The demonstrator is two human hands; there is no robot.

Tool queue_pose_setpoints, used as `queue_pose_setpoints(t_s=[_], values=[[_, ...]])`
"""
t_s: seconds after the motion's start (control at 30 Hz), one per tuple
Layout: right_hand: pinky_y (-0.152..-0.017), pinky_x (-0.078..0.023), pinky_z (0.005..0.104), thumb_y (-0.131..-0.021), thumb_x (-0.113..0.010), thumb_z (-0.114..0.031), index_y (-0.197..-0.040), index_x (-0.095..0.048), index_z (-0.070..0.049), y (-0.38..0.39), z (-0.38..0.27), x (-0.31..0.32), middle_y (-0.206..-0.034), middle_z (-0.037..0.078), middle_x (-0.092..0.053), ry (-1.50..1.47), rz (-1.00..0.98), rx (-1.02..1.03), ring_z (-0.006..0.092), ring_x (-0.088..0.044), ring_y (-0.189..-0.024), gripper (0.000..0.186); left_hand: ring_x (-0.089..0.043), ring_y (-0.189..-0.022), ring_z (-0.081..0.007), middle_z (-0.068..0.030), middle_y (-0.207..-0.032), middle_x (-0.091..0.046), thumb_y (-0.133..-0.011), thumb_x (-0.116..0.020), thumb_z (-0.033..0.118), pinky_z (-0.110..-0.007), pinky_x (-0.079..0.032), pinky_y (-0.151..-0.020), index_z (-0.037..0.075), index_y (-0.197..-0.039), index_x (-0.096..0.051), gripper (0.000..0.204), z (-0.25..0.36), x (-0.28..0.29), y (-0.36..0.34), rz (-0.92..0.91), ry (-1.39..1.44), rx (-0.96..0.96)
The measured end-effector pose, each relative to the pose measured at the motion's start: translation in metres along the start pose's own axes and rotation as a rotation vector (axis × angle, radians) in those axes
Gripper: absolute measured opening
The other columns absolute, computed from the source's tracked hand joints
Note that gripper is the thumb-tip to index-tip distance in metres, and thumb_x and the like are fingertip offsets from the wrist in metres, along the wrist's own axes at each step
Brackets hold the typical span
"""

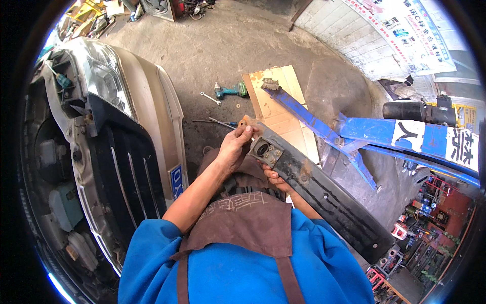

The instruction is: The person handles a black vehicle component by hand, inserting a metal bracket and checking the fit. They then lean into the engine bay of a van and use a ratchet to tighten bolts on the front frame.

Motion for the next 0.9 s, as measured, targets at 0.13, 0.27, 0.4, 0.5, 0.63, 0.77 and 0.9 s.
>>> queue_pose_setpoints(t_s=[0.13, 0.27, 0.4, 0.5, 0.63, 0.77, 0.9], values=[[-0.062, -0.052, 0.0355, -0.094, -0.053, -0.036, -0.134, -0.040, 0.007, 0.006, -0.001, 0.004, -0.109, 0.026, -0.046, -0.008, -0.013, -0.091, 0.0348, -0.051, -0.091, 0.060, -0.060, -0.097, -0.0156, -0.0078, -0.107, -0.065, -0.102, -0.052, 0.034, -0.031, -0.048, -0.088, -0.003, -0.117, -0.059, 0.040, -0.005, 0.007, 0.008, 0.051, -0.335, 0.035], [-0.062, -0.052, 0.0352, -0.095, -0.050, -0.038, -0.135, -0.044, 0.003, 0.002, -0.012, 0.008, -0.112, 0.026, -0.048, 0.069, -0.013, 0.038, 0.0360, -0.051, -0.093, 0.057, -0.061, -0.104, -0.0186, -0.0122, -0.115, -0.065, -0.102, -0.049, 0.042, -0.032, -0.047, -0.095, -0.008, -0.121, -0.058, 0.055, -0.015, 0.004, 0.012, 0.017, -0.169, 0.009], [-0.062, -0.052, 0.0348, -0.095, -0.051, -0.039, -0.136, -0.044, 0.001, -0.002, -0.019, 0.008, -0.114, 0.026, -0.048, 0.010, -0.033, -0.014, 0.0363, -0.050, -0.093, 0.058, -0.057, -0.114, -0.0214, -0.0110, -0.120, -0.064, -0.098, -0.057, 0.045, -0.034, -0.042, -0.101, -0.007, -0.129, -0.055, 0.060, -0.002, 0.002, 0.013, 0.018, -0.332, -0.121], [-0.055, -0.049, 0.0332, -0.095, -0.050, -0.040, -0.133, -0.044, 0.002, -0.002, -0.049, 0.040, -0.102, 0.021, -0.049, 0.226, 0.145, 0.186, 0.0303, -0.052, -0.082, 0.057, -0.056, -0.118, -0.0217, -0.0119, -0.125, -0.060, -0.091, -0.070, 0.041, -0.036, -0.045, -0.100, -0.006, -0.135, -0.048, 0.069, 0.006, 0.006, 0.017, 0.055, -0.962, -0.304], [-0.053, -0.047, 0.0317, -0.094, -0.053, -0.038, -0.129, -0.048, 0.000, -0.012, -0.062, 0.109, -0.102, 0.019, -0.050, 0.199, 0.374, 0.230, 0.0289, -0.053, -0.084, 0.052, -0.061, -0.103, -0.0178, -0.0084, -0.117, -0.061, -0.090, -0.069, 0.043, -0.033, -0.052, -0.083, -0.001, -0.135, -0.050, 0.066, -0.049, 0.065, -0.016, 0.114, -0.253, 0.021], [-0.063, -0.049, 0.0360, -0.095, -0.054, -0.035, -0.124, -0.049, -0.002, -0.036, -0.084, 0.192, -0.099, 0.016, -0.056, 0.158, 0.514, 0.209, 0.0310, -0.053, -0.080, 0.044, -0.060, -0.091, -0.0134, -0.0037, -0.109, -0.061, -0.087, -0.072, 0.044, -0.029, -0.051, -0.076, 0.004, -0.129, -0.055, 0.061, -0.115, 0.149, -0.049, 0.365, -0.071, 0.142], [-0.064, -0.048, 0.0369, -0.095, -0.052, -0.031, -0.110, -0.056, -0.002, -0.066, -0.113, 0.279, -0.086, 0.011, -0.057, 0.401, 0.868, 0.187, 0.0298, -0.054, -0.072, 0.033, -0.056, -0.103, -0.0185, -0.0034, -0.116, -0.060, -0.086, -0.073, 0.047, -0.036, -0.046, -0.086, 0.008, -0.130, -0.053, 0.062, -0.164, 0.237, -0.094, 0.510, 0.027, 0.268]])
Point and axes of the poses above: each hand's wrist, its own y-axis away from the middle knuckle, its own x-axis out of the back of the hand, z = x × y, the point moved 7 cm from there along -y, towards the middle knuckle
